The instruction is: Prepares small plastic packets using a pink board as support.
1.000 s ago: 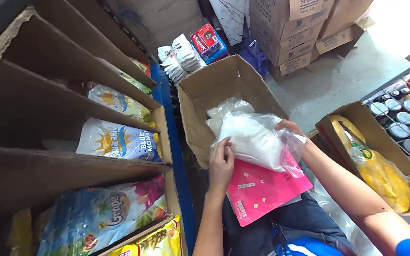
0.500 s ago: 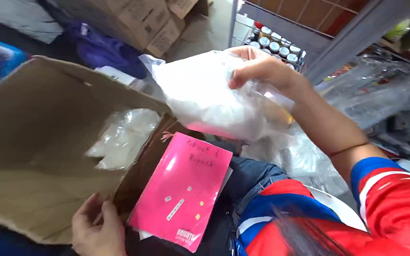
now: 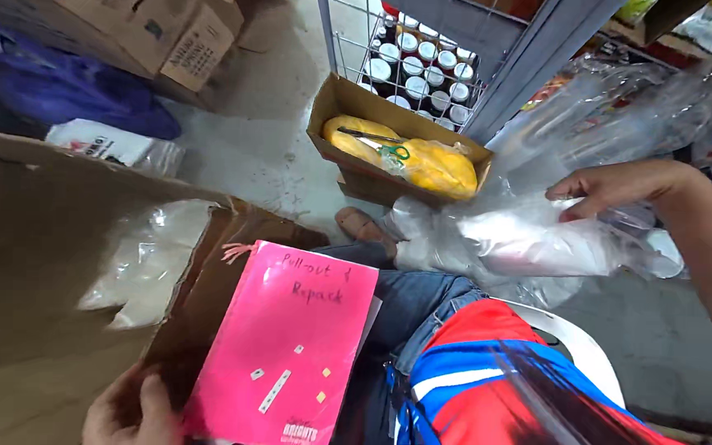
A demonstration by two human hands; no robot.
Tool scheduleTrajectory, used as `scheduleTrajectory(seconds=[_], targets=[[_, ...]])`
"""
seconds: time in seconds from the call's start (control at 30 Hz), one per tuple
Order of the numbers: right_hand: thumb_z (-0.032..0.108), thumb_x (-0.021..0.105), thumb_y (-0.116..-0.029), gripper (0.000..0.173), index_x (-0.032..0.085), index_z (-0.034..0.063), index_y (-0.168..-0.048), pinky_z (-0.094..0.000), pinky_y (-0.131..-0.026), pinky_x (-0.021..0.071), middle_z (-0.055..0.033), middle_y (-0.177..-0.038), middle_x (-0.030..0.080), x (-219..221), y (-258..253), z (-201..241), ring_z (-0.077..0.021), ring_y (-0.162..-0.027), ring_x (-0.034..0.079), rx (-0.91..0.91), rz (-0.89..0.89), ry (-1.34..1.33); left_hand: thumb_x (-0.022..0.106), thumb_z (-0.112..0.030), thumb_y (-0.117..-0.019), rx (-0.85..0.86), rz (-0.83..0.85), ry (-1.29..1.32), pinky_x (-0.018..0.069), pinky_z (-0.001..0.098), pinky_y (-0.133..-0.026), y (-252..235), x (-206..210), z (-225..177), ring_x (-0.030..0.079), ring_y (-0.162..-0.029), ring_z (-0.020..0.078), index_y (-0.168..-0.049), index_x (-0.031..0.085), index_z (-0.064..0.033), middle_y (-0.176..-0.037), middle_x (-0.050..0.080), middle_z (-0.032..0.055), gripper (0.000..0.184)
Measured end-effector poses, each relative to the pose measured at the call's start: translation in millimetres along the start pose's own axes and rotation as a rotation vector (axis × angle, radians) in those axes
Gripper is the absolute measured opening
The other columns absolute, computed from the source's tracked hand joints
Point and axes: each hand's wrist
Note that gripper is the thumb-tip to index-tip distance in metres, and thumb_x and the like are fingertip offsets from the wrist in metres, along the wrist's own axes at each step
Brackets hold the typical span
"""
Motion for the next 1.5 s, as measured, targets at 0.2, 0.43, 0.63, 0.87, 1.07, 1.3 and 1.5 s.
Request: scheduleTrajectory(seconds=[0.2, 0.43, 0.63, 0.87, 1.07, 1.3, 1.5], targets=[[0.017, 0.063, -0.1021, 0.041, 0.059, -0.0150, -0.128, -0.0731, -0.102, 0.0390, -0.0411, -0.126, 0.059, 36, -52, -146, -0.0580, -0.120, 0.056, 0.616, -0.098, 0.425, 0.051, -0.017, -0.1057, -0.051, -0.030, -0.053, 0.0472, 0.0361, -0.104, 17, -2, -34, 0.061, -0.119, 0.0300, -0.131, 0.054, 0.0169, -0.127, 0.060, 0.0350, 0.042], [0.015, 0.060, -0.1031, 0.036, 0.062, -0.0178, -0.118, -0.0660, -0.100, 0.0432, -0.0386, -0.124, 0.060, 57, -82, -127, -0.0506, -0.116, 0.060, 0.846, -0.050, 0.536, 0.052, -0.018, -0.1052, -0.137, -0.146, -0.083, 0.0525, 0.0421, -0.098, 53, -12, -45, 0.068, -0.111, 0.0277, -0.129, 0.062, 0.0061, -0.121, 0.068, 0.0241, 0.035], [0.027, 0.056, -0.1067, 0.041, 0.064, -0.0121, -0.114, -0.0712, -0.086, 0.0480, -0.0341, -0.098, 0.068, 58, -120, 43, -0.0518, -0.092, 0.067, 0.184, 0.007, 0.587, 0.060, -0.018, -0.1007, -0.163, -0.083, -0.110, 0.0547, 0.0413, -0.092, 95, -8, -69, 0.070, -0.101, 0.0228, -0.116, 0.071, 0.0018, -0.111, 0.072, 0.0178, 0.027], [0.013, 0.062, -0.0997, 0.021, 0.069, -0.0020, -0.112, -0.0540, -0.077, 0.0574, -0.0209, -0.101, 0.070, 176, -142, 194, -0.0364, -0.089, 0.070, -0.885, 0.080, 0.523, 0.063, -0.016, -0.0987, -0.224, 0.029, -0.115, 0.0550, 0.0440, -0.091, 125, 4, -90, 0.069, -0.099, 0.0271, -0.109, 0.074, -0.0002, -0.105, 0.073, 0.0160, 0.022], [0.014, 0.073, -0.0904, 0.023, 0.070, -0.0029, -0.105, -0.0511, -0.076, 0.0568, -0.0227, -0.106, 0.069, 272, -165, 198, -0.0397, -0.095, 0.069, -1.218, 0.060, 0.519, 0.064, -0.017, -0.0985, -0.252, 0.090, -0.108, 0.0558, 0.0422, -0.089, 139, 13, -94, 0.070, -0.097, 0.0263, -0.106, 0.074, -0.0005, -0.103, 0.073, 0.0149, 0.021], [0.014, 0.061, -0.0997, 0.021, 0.071, 0.0021, -0.113, -0.0402, -0.068, 0.0511, -0.0144, -0.102, 0.069, 296, -183, 165, -0.0295, -0.083, 0.065, -1.498, -0.158, 0.630, 0.063, -0.020, -0.0994, -0.247, 0.055, -0.132, 0.0558, 0.0391, -0.088, 142, 11, -88, 0.070, -0.098, 0.0238, -0.110, 0.073, -0.0013, -0.104, 0.073, 0.0132, 0.024], [0.014, 0.056, -0.1030, 0.020, 0.072, 0.0045, -0.111, -0.0370, -0.071, 0.0490, -0.0114, -0.102, 0.071, 296, -192, 154, -0.0258, -0.084, 0.064, -1.601, -0.223, 0.595, 0.063, -0.018, -0.0990, -0.233, 0.007, -0.125, 0.0559, 0.0398, -0.087, 143, 9, -89, 0.070, -0.096, 0.0246, -0.111, 0.073, -0.0004, -0.103, 0.073, 0.0142, 0.024]])
Point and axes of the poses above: each hand's wrist, its own y-axis away from the middle knuckle, its own x-axis out of the palm, z = x × y
